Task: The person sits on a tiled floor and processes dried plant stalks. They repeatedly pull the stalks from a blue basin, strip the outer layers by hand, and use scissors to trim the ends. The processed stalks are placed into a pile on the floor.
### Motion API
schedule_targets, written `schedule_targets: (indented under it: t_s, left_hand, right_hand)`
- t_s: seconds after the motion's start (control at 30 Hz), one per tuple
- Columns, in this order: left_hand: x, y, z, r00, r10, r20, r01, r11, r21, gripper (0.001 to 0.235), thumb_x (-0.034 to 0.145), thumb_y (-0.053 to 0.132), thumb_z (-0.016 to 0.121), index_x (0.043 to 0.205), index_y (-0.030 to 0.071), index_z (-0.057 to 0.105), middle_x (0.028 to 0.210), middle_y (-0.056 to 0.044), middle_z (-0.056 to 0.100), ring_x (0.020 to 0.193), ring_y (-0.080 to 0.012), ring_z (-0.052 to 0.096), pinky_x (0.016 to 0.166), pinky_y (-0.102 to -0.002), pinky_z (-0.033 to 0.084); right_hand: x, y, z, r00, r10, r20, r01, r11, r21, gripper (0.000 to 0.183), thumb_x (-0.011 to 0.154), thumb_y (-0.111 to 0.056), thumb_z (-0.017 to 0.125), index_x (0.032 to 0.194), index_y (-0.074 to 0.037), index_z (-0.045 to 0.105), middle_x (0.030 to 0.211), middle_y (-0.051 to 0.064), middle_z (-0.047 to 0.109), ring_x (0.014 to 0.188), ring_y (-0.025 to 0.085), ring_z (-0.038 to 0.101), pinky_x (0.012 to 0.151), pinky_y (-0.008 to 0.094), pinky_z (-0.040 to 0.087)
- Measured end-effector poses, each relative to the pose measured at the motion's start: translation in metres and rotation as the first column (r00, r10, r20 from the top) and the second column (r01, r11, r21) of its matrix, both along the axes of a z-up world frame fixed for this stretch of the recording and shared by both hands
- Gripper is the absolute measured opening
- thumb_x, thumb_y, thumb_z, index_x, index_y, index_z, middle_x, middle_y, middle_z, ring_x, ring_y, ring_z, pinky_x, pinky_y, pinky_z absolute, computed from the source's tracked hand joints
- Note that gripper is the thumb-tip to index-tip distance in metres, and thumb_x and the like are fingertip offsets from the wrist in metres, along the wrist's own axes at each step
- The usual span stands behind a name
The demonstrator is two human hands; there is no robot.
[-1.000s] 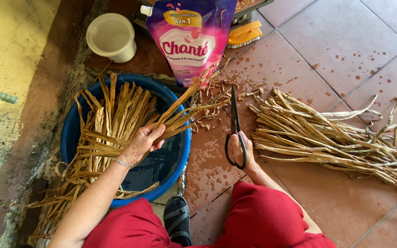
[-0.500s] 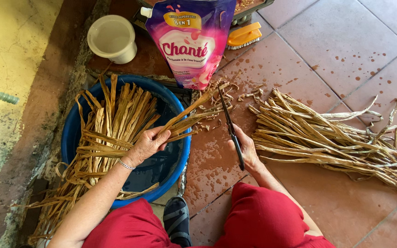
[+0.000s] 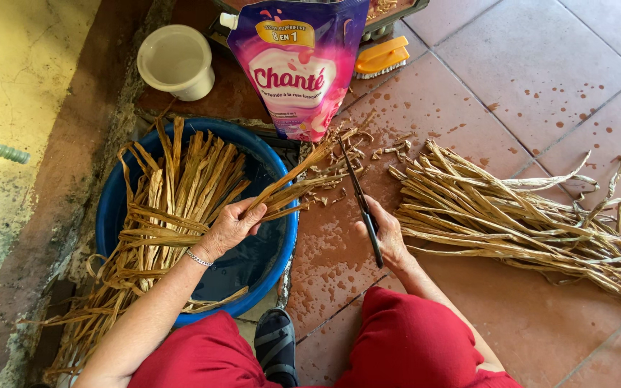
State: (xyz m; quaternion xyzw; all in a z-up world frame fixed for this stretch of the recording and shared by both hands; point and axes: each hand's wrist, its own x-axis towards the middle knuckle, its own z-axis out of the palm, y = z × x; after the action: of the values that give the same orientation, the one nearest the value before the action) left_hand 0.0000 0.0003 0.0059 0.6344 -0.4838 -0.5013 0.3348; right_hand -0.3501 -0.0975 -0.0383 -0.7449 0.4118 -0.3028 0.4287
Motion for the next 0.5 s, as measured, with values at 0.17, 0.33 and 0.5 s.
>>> schedule_targets:
  t_s: [0.17, 0.33, 0.5]
  left_hand:
    - [-0.002, 0.001, -0.006, 1.000, -0.019, 0.010, 0.020, 1.000, -0.022, 0.051, 0.098, 0.047, 0.059, 0.134, 0.012, 0.069, 0.064, 0.007, 0.053, 0.059, -0.0036, 0.052, 0.056, -0.020, 0.048]
    - [-0.002, 0.000, -0.009, 0.999, -0.033, 0.029, 0.033, 0.999, 0.021, 0.053, 0.097, 0.048, 0.059, 0.136, 0.013, 0.067, 0.062, 0.006, 0.053, 0.057, -0.0038, 0.052, 0.054, -0.021, 0.047]
    - [-0.002, 0.000, -0.007, 0.998, -0.047, 0.035, 0.046, 0.999, 0.027, 0.052, 0.097, 0.050, 0.058, 0.132, 0.013, 0.070, 0.061, 0.007, 0.053, 0.058, -0.0034, 0.052, 0.055, -0.020, 0.047]
  right_hand:
    - [-0.005, -0.005, 0.000, 0.999, 0.037, -0.040, -0.045, 0.973, -0.225, 0.073, 0.098, -0.056, 0.063, 0.143, 0.000, 0.052, 0.114, 0.021, 0.068, 0.098, 0.030, 0.069, 0.085, 0.041, 0.055]
    - [-0.005, -0.005, 0.000, 0.998, 0.049, -0.050, -0.058, 0.978, -0.200, 0.071, 0.097, -0.057, 0.063, 0.141, -0.002, 0.054, 0.104, 0.019, 0.071, 0.091, 0.027, 0.071, 0.079, 0.039, 0.056]
    - [-0.003, -0.004, -0.012, 0.985, 0.043, -0.169, -0.044, 0.999, -0.007, 0.068, 0.094, -0.055, 0.061, 0.140, -0.005, 0.058, 0.072, 0.010, 0.066, 0.063, 0.021, 0.067, 0.059, 0.036, 0.052]
